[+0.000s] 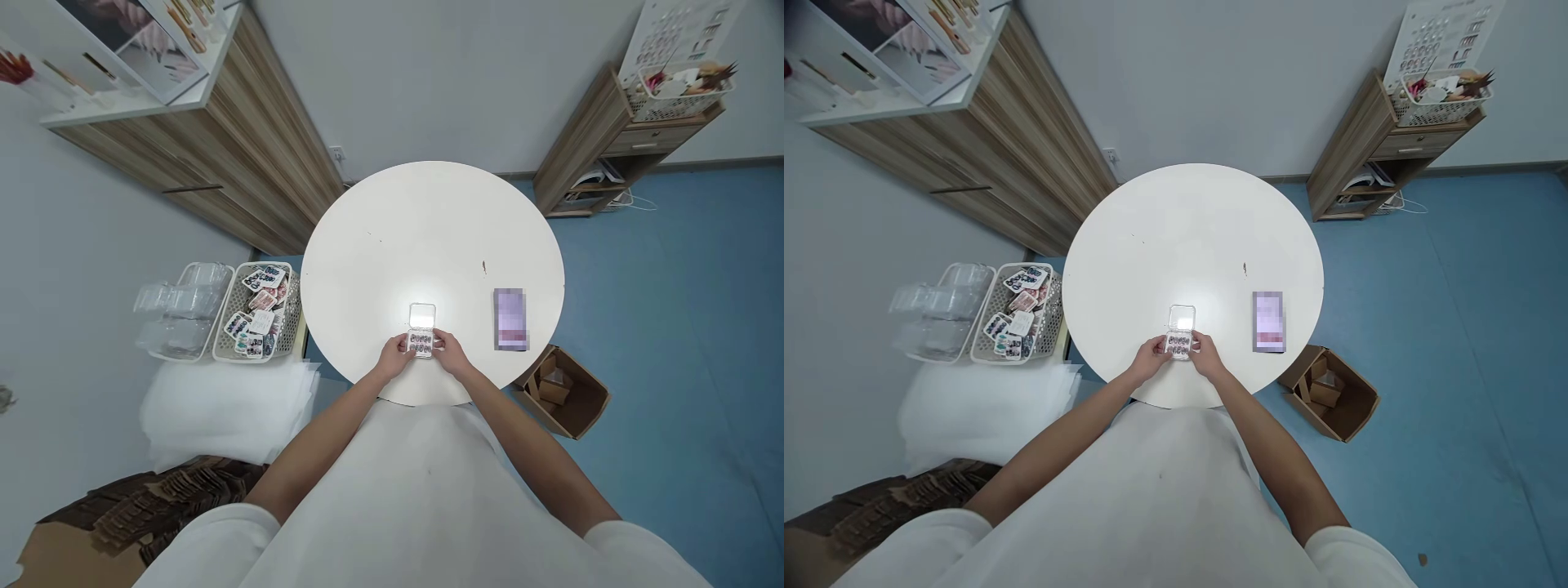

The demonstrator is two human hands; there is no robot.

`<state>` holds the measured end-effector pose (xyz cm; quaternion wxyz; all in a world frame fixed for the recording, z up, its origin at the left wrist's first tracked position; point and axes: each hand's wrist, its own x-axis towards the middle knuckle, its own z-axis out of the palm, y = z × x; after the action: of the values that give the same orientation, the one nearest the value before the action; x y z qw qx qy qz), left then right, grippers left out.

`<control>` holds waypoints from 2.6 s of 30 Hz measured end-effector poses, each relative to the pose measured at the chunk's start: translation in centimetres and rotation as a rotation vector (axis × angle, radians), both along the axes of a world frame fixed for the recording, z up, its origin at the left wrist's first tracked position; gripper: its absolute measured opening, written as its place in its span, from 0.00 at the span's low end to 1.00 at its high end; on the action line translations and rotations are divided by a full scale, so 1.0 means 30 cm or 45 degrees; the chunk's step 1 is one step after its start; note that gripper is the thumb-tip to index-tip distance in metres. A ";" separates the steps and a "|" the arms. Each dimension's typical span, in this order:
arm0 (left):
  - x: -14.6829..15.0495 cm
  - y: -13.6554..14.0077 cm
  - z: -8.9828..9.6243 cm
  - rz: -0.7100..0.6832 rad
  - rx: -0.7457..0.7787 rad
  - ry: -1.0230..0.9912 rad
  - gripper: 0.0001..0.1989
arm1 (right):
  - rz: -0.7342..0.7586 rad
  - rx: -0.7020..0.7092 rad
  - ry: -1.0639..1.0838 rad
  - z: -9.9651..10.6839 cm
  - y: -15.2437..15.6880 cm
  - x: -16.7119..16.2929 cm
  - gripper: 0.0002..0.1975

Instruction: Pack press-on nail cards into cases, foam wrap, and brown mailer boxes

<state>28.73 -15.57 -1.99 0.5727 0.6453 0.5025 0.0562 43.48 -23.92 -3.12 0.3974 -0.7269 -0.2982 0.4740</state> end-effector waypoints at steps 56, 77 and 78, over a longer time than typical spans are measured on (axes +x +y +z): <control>-0.014 -0.141 0.188 0.308 -0.952 -0.580 0.15 | -0.222 0.322 0.915 0.210 -0.120 0.085 0.15; -0.002 -0.134 0.178 0.381 -0.825 -0.606 0.17 | -0.170 0.136 1.019 0.215 -0.186 0.072 0.22; -0.002 -0.132 0.178 0.383 -0.820 -0.604 0.17 | -0.168 0.125 0.991 0.212 -0.190 0.069 0.23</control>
<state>28.67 -19.53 3.35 0.8300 0.3222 0.4374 0.1262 45.53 -29.62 3.23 0.5445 -0.4909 -0.1002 0.6727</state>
